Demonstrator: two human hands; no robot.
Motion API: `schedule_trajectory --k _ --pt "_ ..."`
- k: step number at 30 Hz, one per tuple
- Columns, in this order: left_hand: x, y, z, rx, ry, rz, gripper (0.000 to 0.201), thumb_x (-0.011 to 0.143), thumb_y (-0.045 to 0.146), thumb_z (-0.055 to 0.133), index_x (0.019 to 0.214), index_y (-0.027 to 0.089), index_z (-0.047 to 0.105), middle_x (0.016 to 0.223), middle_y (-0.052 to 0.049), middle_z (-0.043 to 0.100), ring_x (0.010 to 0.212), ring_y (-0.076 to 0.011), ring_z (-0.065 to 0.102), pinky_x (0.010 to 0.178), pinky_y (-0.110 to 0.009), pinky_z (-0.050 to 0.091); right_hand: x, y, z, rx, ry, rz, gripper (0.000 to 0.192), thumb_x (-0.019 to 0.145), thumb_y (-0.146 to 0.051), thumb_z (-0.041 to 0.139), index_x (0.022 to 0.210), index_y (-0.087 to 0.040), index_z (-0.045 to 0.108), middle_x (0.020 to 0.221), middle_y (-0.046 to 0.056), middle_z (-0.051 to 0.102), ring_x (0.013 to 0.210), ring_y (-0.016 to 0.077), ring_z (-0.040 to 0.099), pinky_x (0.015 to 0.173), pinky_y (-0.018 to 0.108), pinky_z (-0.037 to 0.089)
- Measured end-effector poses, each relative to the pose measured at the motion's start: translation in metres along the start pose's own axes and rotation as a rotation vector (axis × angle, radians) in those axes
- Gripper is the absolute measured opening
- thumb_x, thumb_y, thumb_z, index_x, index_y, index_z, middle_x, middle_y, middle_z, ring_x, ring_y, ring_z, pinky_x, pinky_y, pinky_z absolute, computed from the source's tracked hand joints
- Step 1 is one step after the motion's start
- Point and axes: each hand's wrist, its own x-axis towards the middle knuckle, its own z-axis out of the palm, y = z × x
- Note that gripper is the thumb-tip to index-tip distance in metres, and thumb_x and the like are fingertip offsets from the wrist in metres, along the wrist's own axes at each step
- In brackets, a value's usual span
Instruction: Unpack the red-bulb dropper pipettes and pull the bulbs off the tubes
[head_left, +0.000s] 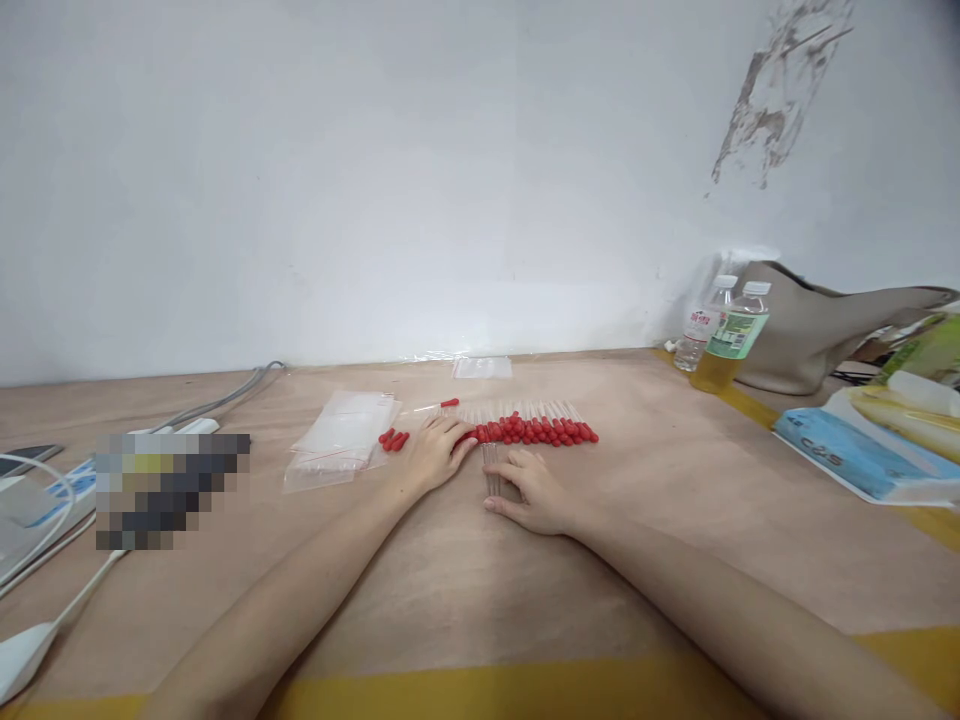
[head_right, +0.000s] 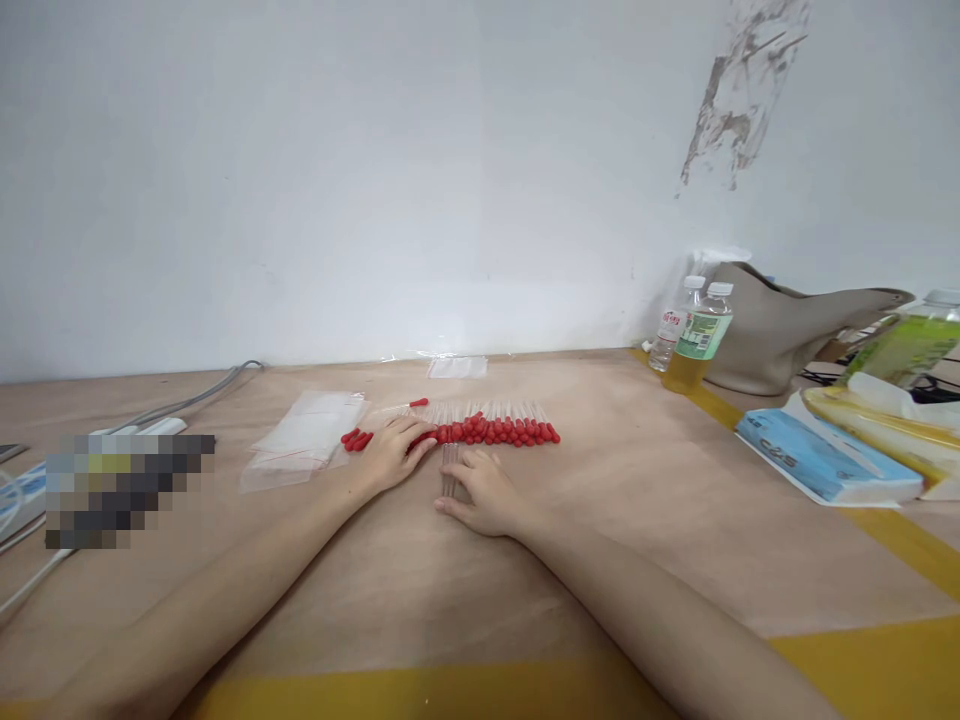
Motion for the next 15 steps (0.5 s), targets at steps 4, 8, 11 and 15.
schedule_trajectory --k 4,8,11,15 --pt "0.001 0.006 -0.003 -0.064 0.160 -0.127 0.022 0.086 0.029 0.040 0.095 0.019 0.057 0.091 -0.005 0.062 0.090 -0.0182 0.054 0.084 -0.035 0.040 -0.002 0.001 -0.003 -0.003 -0.005 0.007 0.039 0.075 -0.041 0.056 0.106 -0.019 0.053 0.093 0.008 0.051 0.088 0.0195 0.047 0.077 0.035 0.037" --pt "-0.005 0.011 -0.014 -0.188 0.340 -0.238 0.022 0.086 0.026 0.039 0.097 0.019 0.056 0.096 -0.005 0.061 0.094 -0.0172 0.054 0.085 -0.033 0.042 -0.002 0.001 -0.001 0.040 0.061 0.038 0.041 0.076 -0.040 0.056 0.111 -0.019 0.049 0.093 0.008 0.051 0.085 0.0183 0.049 0.076 0.035 0.039" --pt "-0.022 0.017 -0.021 -0.306 0.369 -0.261 0.022 0.085 0.026 0.041 0.101 0.018 0.054 0.098 -0.006 0.060 0.094 -0.0167 0.055 0.084 -0.032 0.043 -0.001 0.002 0.000 0.068 0.248 0.081 0.038 0.078 -0.035 0.054 0.111 -0.018 0.047 0.094 0.008 0.049 0.088 0.0189 0.048 0.077 0.034 0.041" --pt "-0.046 0.027 -0.024 -0.537 0.209 -0.213 0.023 0.083 0.022 0.043 0.104 0.017 0.053 0.098 -0.007 0.060 0.093 -0.0156 0.056 0.082 -0.031 0.045 -0.001 0.005 -0.002 0.014 0.468 0.091 0.052 0.074 -0.040 0.057 0.119 -0.019 0.042 0.111 0.012 0.044 0.105 0.0246 0.041 0.087 0.041 0.036"
